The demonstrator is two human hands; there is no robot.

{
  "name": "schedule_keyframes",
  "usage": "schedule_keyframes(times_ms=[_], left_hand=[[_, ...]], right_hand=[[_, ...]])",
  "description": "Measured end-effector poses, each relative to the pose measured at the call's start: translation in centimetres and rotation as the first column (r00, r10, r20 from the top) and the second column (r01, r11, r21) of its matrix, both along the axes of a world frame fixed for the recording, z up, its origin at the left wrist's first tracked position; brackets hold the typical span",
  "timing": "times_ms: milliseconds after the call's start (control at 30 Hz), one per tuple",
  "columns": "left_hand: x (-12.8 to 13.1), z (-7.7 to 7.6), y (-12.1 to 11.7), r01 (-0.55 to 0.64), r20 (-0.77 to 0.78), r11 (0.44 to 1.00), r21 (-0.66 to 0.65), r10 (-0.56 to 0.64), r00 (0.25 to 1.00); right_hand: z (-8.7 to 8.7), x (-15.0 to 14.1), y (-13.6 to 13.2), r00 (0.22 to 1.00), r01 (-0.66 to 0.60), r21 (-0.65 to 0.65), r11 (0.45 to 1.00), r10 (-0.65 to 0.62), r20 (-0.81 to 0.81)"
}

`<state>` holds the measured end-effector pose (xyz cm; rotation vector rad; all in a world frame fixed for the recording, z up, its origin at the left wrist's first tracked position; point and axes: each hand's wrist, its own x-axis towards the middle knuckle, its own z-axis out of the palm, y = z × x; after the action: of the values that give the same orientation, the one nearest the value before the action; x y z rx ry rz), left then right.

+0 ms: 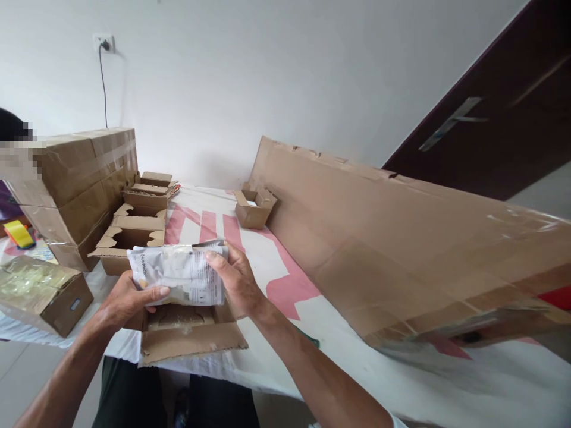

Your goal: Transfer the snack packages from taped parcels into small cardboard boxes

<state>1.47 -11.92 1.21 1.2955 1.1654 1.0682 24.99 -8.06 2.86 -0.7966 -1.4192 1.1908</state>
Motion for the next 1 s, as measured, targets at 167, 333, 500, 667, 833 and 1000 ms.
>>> schedule_keyframes(times_ms=[167, 333, 500, 667, 833, 1000], left_hand=[[-1.3, -0.1, -0.8, -0.062, -0.022, 0.998, -0.013, 0.061, 0.998], [-2.5, 0.2, -1.9, -0.140, 0.025, 0.990, -0.012, 0.140, 0.990], [-3.6, 1.0, -3.5, -0.230, 0.039, 0.972, 0.051, 0.229, 0.973], [-5.0, 1.1, -5.0, -0.348, 0.006, 0.936, 0.056, 0.348, 0.937], [-6.2, 1.4, -6.4, -0.447, 0.030, 0.890, 0.089, 0.446, 0.895], [-8.3, 0.6, -7.8, -0.547, 0.040, 0.831, 0.100, 0.546, 0.837]], right_hand=[[0.9, -1.3, 0.6, 0.999, -0.047, -0.009, 0.999, 0.047, -0.013], [2.3, -3.8, 1.3, 0.996, -0.087, -0.033, 0.996, 0.087, -0.005], [3.6, -6.1, 1.6, 0.979, -0.203, -0.108, 0.973, 0.204, -0.005], [4.0, -8.2, 1.9, 0.951, -0.308, -0.138, 0.941, 0.311, -0.003], [3.7, -11.0, 2.3, 0.934, -0.357, -0.157, 0.921, 0.353, -0.057], [3.7, -14.3, 2.7, 0.920, -0.389, -0.128, 0.912, 0.391, -0.014]])
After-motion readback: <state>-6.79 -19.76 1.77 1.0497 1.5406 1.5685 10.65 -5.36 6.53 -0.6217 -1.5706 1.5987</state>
